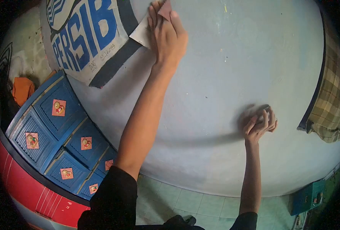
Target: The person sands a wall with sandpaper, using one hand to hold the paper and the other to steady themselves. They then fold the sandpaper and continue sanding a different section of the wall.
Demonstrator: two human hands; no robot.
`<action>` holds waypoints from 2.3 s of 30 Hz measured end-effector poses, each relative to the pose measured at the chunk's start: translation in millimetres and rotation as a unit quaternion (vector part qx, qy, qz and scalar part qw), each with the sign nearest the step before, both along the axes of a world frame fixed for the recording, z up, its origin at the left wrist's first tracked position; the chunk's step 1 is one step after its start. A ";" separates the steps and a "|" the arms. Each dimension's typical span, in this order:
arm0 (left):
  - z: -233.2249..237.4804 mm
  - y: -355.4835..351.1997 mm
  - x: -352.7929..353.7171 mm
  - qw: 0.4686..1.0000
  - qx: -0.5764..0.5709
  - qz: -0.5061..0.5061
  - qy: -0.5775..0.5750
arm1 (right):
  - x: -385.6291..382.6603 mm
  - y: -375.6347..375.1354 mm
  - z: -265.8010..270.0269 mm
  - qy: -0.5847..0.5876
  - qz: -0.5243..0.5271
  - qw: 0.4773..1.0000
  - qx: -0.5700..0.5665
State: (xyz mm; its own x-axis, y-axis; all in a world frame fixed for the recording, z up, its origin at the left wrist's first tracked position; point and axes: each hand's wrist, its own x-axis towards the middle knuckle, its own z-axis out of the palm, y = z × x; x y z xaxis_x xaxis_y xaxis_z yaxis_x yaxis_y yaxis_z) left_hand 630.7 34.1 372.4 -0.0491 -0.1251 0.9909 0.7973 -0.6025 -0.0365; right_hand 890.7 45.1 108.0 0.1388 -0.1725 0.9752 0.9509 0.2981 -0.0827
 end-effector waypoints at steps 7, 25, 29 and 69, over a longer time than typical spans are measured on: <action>-63.3 4.5 8.5 0.998 -0.027 0.029 0.054 | -1.6 -2.2 2.2 -0.003 0.019 1.000 0.011; -26.0 14.4 -25.3 0.983 -0.027 -0.140 0.114 | 1.0 1.9 -3.3 0.005 -0.001 1.000 -0.009; -4.2 0.9 -16.7 0.970 -0.095 -0.212 0.069 | -1.6 -2.1 0.2 0.006 0.014 1.000 -0.005; -26.7 -7.7 8.8 0.947 -0.098 -0.300 -0.057 | 1.1 -3.3 0.4 -0.003 0.016 1.000 0.009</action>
